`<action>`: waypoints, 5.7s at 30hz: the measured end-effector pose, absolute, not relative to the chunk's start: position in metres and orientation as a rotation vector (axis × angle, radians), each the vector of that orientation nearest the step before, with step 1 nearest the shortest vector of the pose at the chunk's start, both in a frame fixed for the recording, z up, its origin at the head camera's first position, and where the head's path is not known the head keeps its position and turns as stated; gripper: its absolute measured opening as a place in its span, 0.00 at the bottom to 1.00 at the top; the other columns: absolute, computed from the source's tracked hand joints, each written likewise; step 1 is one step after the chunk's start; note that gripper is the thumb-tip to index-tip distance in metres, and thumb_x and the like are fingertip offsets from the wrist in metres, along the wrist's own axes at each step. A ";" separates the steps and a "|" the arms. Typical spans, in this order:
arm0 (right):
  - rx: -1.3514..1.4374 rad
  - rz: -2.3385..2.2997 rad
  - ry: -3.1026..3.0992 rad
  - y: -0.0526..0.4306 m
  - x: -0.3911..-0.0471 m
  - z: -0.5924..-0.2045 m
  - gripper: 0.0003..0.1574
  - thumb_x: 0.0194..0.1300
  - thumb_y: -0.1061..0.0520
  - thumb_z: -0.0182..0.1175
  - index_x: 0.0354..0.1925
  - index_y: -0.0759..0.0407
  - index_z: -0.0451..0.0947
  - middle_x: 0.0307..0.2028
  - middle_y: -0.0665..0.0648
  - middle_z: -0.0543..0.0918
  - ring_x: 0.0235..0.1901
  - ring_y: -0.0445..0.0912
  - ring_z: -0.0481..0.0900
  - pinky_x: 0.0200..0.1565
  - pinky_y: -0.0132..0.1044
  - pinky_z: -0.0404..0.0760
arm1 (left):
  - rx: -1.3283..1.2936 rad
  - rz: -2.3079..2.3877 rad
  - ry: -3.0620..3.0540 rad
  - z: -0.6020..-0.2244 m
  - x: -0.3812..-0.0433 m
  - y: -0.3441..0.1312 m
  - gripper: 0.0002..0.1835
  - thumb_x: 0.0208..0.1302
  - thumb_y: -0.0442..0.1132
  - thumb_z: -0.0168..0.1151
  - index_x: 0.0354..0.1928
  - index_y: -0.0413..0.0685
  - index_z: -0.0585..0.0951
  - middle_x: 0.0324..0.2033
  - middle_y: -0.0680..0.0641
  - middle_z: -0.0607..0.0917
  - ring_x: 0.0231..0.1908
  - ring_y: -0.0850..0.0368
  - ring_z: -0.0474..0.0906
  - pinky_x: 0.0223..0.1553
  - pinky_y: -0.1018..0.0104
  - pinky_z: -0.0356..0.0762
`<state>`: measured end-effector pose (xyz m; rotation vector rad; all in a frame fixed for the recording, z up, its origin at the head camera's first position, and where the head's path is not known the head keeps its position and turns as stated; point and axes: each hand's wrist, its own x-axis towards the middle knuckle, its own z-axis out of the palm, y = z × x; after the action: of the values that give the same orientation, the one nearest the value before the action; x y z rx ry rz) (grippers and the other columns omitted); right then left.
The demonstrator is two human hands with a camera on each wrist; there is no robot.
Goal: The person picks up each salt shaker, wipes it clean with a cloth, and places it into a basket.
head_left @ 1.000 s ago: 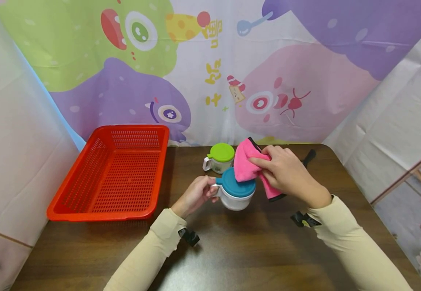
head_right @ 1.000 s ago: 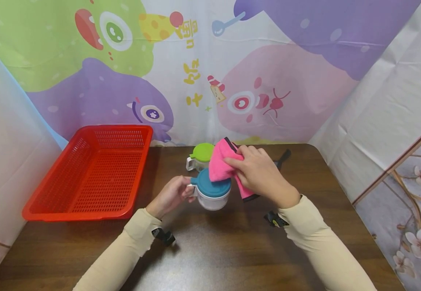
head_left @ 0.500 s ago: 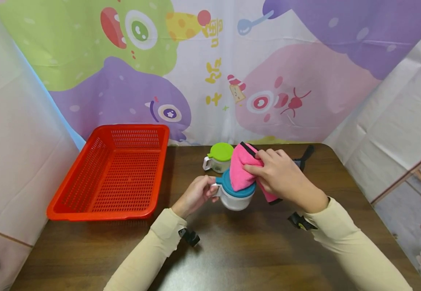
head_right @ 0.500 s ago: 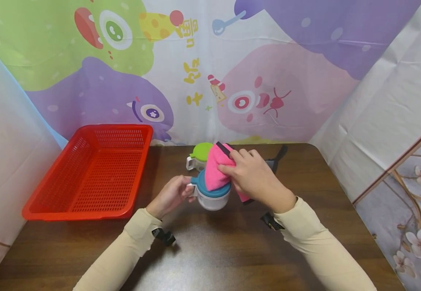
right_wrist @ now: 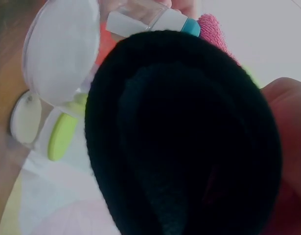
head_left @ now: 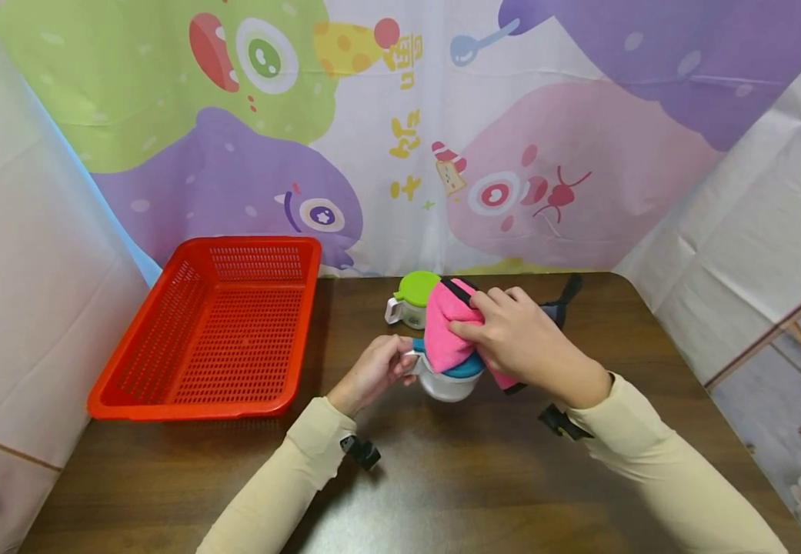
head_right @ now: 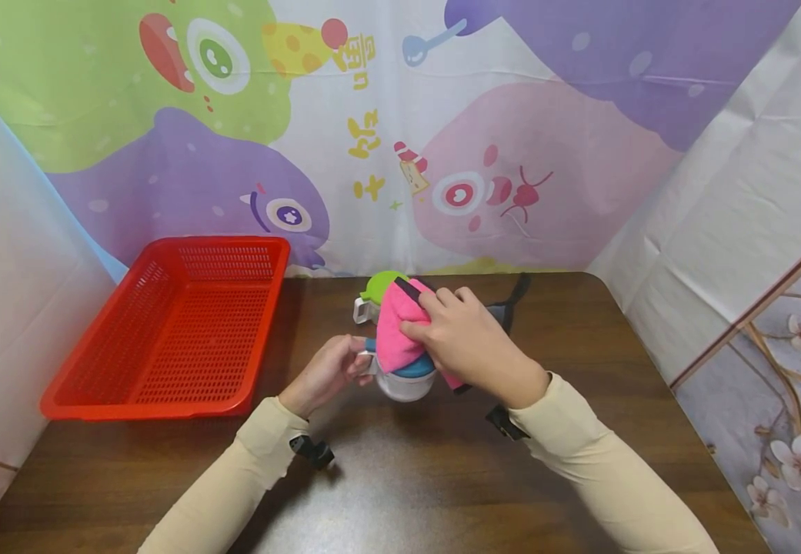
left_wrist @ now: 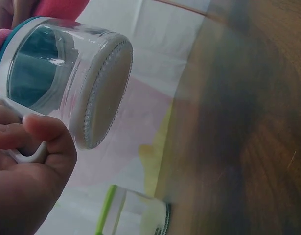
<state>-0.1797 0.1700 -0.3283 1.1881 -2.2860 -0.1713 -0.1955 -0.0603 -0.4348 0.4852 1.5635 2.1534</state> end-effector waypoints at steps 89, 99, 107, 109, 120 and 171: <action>1.033 -0.162 -2.443 0.199 -0.169 -0.338 0.19 0.52 0.56 0.69 0.46 0.48 0.84 0.34 0.61 0.77 0.30 0.53 0.73 0.29 0.42 0.71 | 0.387 2.209 1.555 -0.437 -0.195 -0.063 0.17 0.66 0.37 0.38 0.18 0.49 0.64 0.15 0.56 0.64 0.19 0.61 0.61 0.26 0.68 0.66; 1.067 -0.155 -2.376 0.196 -0.166 -0.339 0.18 0.51 0.56 0.69 0.43 0.47 0.84 0.32 0.60 0.76 0.27 0.52 0.72 0.27 0.41 0.69 | 0.345 2.215 1.555 -0.435 -0.195 -0.063 0.17 0.67 0.36 0.38 0.18 0.49 0.64 0.15 0.56 0.64 0.19 0.62 0.60 0.26 0.68 0.65; 1.087 -0.187 -2.377 0.190 -0.163 -0.338 0.20 0.50 0.55 0.70 0.45 0.47 0.84 0.32 0.60 0.77 0.28 0.52 0.73 0.29 0.41 0.71 | 0.327 2.215 1.561 -0.434 -0.195 -0.062 0.16 0.66 0.37 0.39 0.18 0.48 0.63 0.15 0.56 0.64 0.19 0.62 0.60 0.26 0.68 0.64; 1.098 -0.187 -2.367 0.188 -0.163 -0.338 0.19 0.50 0.55 0.70 0.45 0.46 0.84 0.33 0.60 0.77 0.29 0.52 0.73 0.29 0.42 0.72 | 0.323 2.213 1.564 -0.433 -0.195 -0.062 0.16 0.66 0.37 0.39 0.18 0.48 0.63 0.15 0.56 0.64 0.19 0.62 0.60 0.26 0.68 0.64; 1.163 -0.204 -2.328 0.171 -0.162 -0.334 0.20 0.49 0.55 0.69 0.44 0.45 0.83 0.35 0.59 0.79 0.30 0.52 0.75 0.31 0.42 0.73 | 0.320 2.203 1.588 -0.436 -0.195 -0.058 0.16 0.65 0.35 0.39 0.17 0.48 0.63 0.15 0.56 0.64 0.18 0.63 0.59 0.26 0.68 0.64; 0.997 -0.252 -2.592 0.171 -0.189 -0.333 0.20 0.57 0.51 0.66 0.50 0.45 0.83 0.38 0.61 0.78 0.35 0.53 0.76 0.34 0.43 0.76 | 0.421 2.066 1.697 -0.433 -0.187 -0.053 0.15 0.63 0.33 0.39 0.17 0.46 0.61 0.15 0.54 0.63 0.18 0.60 0.59 0.25 0.67 0.65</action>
<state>-0.1888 0.1711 -0.3329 0.9968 -2.5920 -0.2525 -0.1871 -0.0530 -0.4327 0.4212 1.6966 2.0655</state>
